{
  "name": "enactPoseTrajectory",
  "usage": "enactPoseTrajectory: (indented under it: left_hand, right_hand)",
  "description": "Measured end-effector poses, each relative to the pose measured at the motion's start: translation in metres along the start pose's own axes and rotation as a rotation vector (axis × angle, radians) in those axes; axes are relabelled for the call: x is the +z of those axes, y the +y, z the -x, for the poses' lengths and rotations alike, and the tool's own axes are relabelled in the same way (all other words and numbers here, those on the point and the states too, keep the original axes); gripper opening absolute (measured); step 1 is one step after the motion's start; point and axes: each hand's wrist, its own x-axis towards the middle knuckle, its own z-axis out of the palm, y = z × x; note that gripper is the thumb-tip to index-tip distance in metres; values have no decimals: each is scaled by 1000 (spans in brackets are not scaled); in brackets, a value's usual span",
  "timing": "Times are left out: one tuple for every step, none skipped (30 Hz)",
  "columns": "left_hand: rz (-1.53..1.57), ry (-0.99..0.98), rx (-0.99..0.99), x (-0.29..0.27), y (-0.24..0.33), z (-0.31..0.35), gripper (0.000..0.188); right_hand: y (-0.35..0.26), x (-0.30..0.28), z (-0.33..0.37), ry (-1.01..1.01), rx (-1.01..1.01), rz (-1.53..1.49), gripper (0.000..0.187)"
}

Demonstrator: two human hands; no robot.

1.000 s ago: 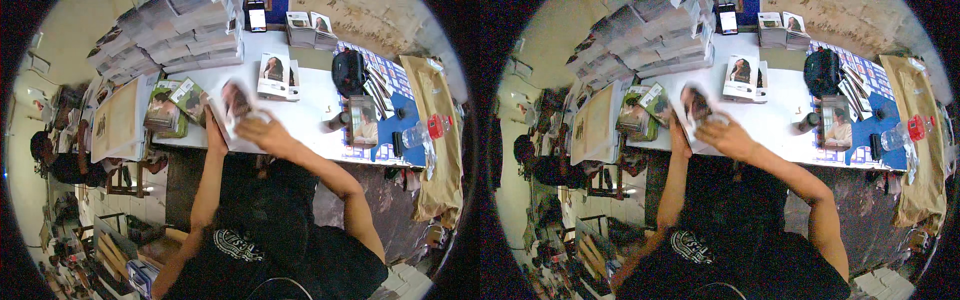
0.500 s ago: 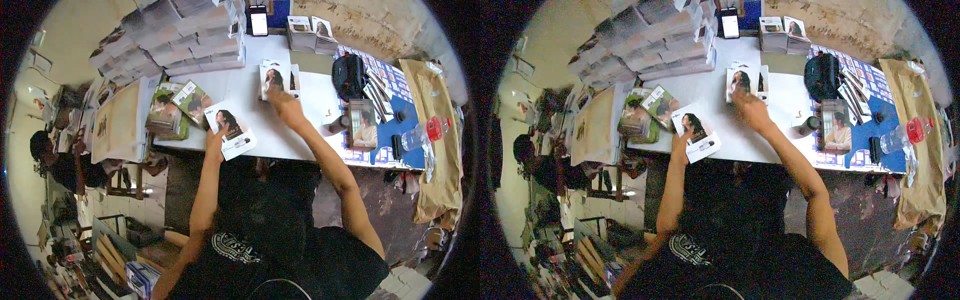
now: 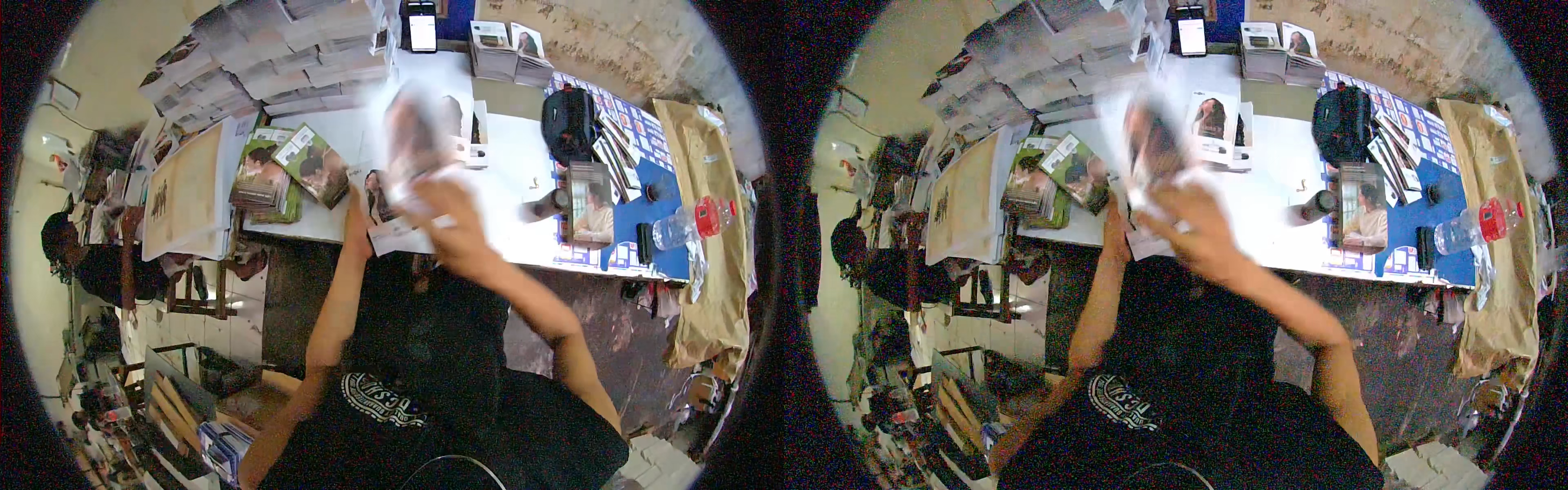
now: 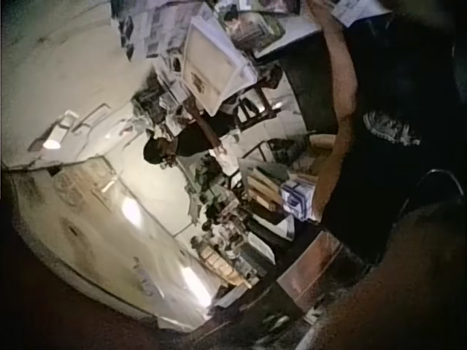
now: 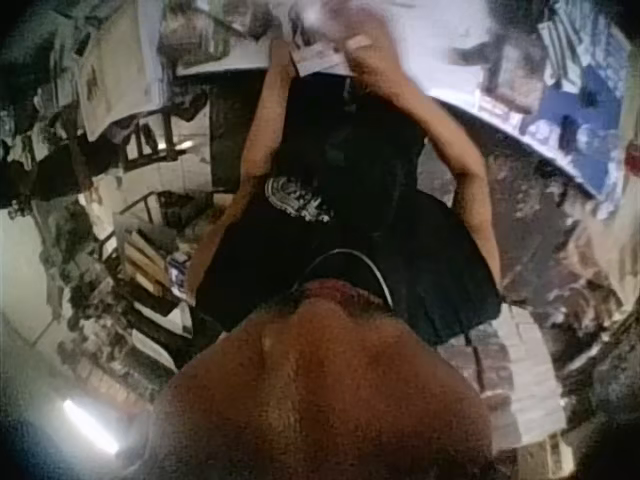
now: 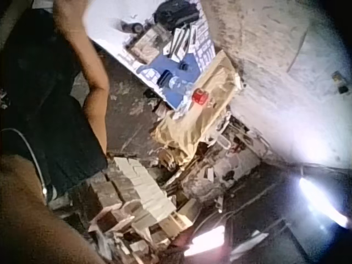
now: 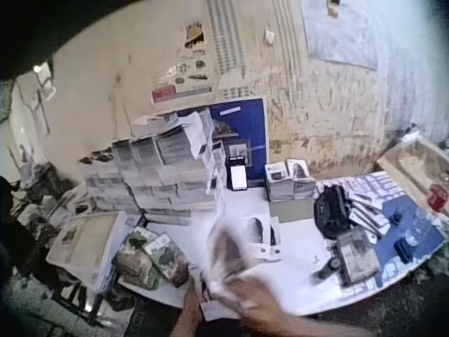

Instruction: The user is sorting, aligning, and stacking printed paper leaflets or brochures on a workspace.

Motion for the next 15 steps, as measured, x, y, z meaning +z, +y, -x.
enactPoseTrajectory:
  left_hand:
    - [114,48,66,8,-2,2,62]
    - [-208,141,33,2,-4,1,57]
    - [-529,243,0,-3,-6,5,52]
    - [-628,220,193,-8,-9,8,41]
    - [-630,222,197,-13,-7,7,41]
    - [-651,193,247,-5,1,11,38]
    - [-672,170,297,4,9,20,35]
    - [-664,71,483,15,13,23,29]
    - [-614,-55,471,21,19,24,24]
    - [-633,-87,496,38,21,27,22]
    - [-650,-119,520,53,22,29,20]
    - [-625,-190,454,48,21,24,27]
    - [-625,-190,461,45,20,21,27]
    - [-683,-225,505,41,18,17,32]
    - [-737,-267,543,39,14,12,38]
  right_hand:
    - [-8,35,22,-496,128,81,59]
    - [-9,61,46,-621,-1,74,56]
    - [-18,71,50,-607,98,-137,64]
    - [-14,75,54,-488,172,-174,72]
    - [-9,77,57,-369,246,-211,79]
    - [-4,73,48,-86,361,-196,81]
    - [2,64,33,196,469,-182,83]
    - [12,46,15,215,500,-247,82]
    - [20,39,6,211,631,-518,77]
    - [27,33,-5,184,612,-668,71]
    - [31,28,-10,157,589,-817,66]
    - [29,28,-13,156,582,-818,66]
    - [25,29,-16,244,584,-819,55]
    - [22,29,-18,333,586,-821,44]
    - [25,30,-12,335,586,-813,44]
